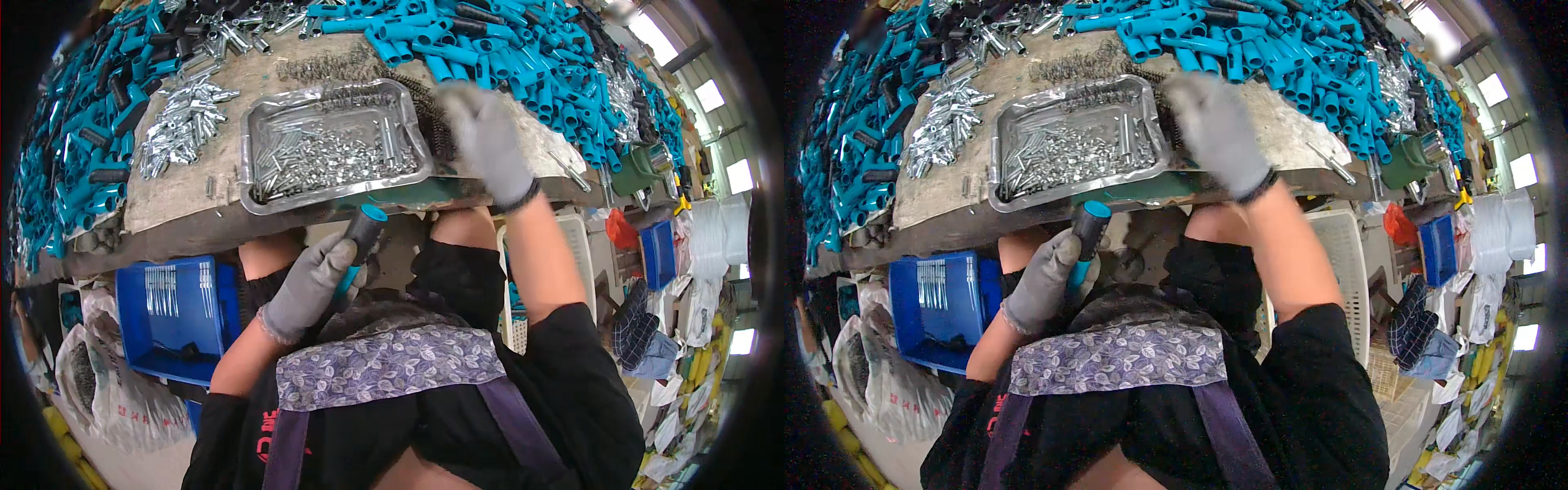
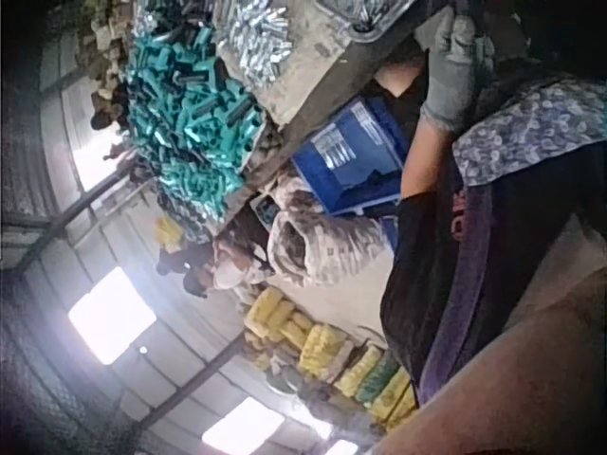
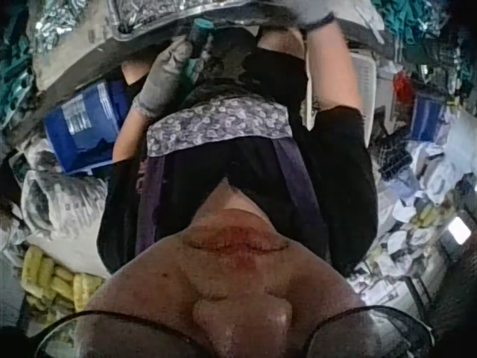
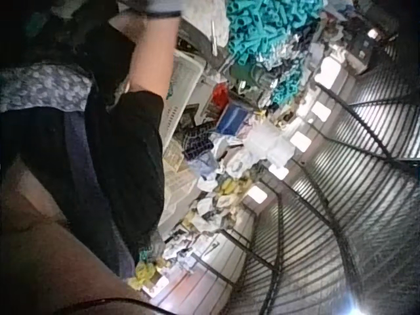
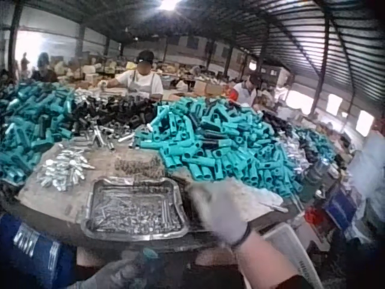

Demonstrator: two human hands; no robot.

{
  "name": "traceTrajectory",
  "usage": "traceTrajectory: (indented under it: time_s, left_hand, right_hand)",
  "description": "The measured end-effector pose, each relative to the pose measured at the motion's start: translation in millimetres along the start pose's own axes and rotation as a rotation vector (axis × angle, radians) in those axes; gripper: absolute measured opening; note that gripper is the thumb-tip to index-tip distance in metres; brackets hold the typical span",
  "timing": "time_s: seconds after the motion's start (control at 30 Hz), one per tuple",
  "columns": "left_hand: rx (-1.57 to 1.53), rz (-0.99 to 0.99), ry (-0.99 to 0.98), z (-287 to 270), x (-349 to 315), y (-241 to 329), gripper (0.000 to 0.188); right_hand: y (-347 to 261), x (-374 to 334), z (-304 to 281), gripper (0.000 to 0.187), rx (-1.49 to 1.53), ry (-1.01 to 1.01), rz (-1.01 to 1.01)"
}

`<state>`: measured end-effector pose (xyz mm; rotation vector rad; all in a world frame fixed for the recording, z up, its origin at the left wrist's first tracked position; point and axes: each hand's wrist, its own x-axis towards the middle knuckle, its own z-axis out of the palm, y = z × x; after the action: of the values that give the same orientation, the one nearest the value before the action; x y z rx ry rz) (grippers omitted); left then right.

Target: The person assembles metal and plastic hardware components by hand, combining teal plastic parts, metal springs, metal screws, and black plastic connectors, using a metal rod tool to aid in the assembly.

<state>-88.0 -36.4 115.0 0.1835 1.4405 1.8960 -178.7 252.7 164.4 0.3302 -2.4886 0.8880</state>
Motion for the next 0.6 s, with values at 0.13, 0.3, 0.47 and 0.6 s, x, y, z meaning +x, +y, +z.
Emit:
traceTrajectory:
  time_s: [0.13, 0.3, 0.47, 0.6]
  left_hand:
    - [0.064, 0.027, -0.015, 6.4, 5.1, -4.7, 0.067]
    - [0.098, 0.034, 0.051, 7.8, 5.1, -10.3, 0.068]
    - [0.108, -0.006, 0.018, 15.1, 13.8, -5.8, 0.074]
    - [0.147, 0.011, 0.017, 25.3, 12.6, 4.1, 0.078]
  right_hand:
    - [113.7, 19.6, -32.4, 0.024, -0.479, -0.107, -0.031]
    - [115.0, 26.2, -37.8, 0.019, -0.494, -0.278, -0.059]
    - [152.3, 19.0, -34.0, 0.026, -0.557, -0.243, -0.161]
    - [142.1, 25.2, -49.8, 0.027, -0.345, -0.356, 0.044]
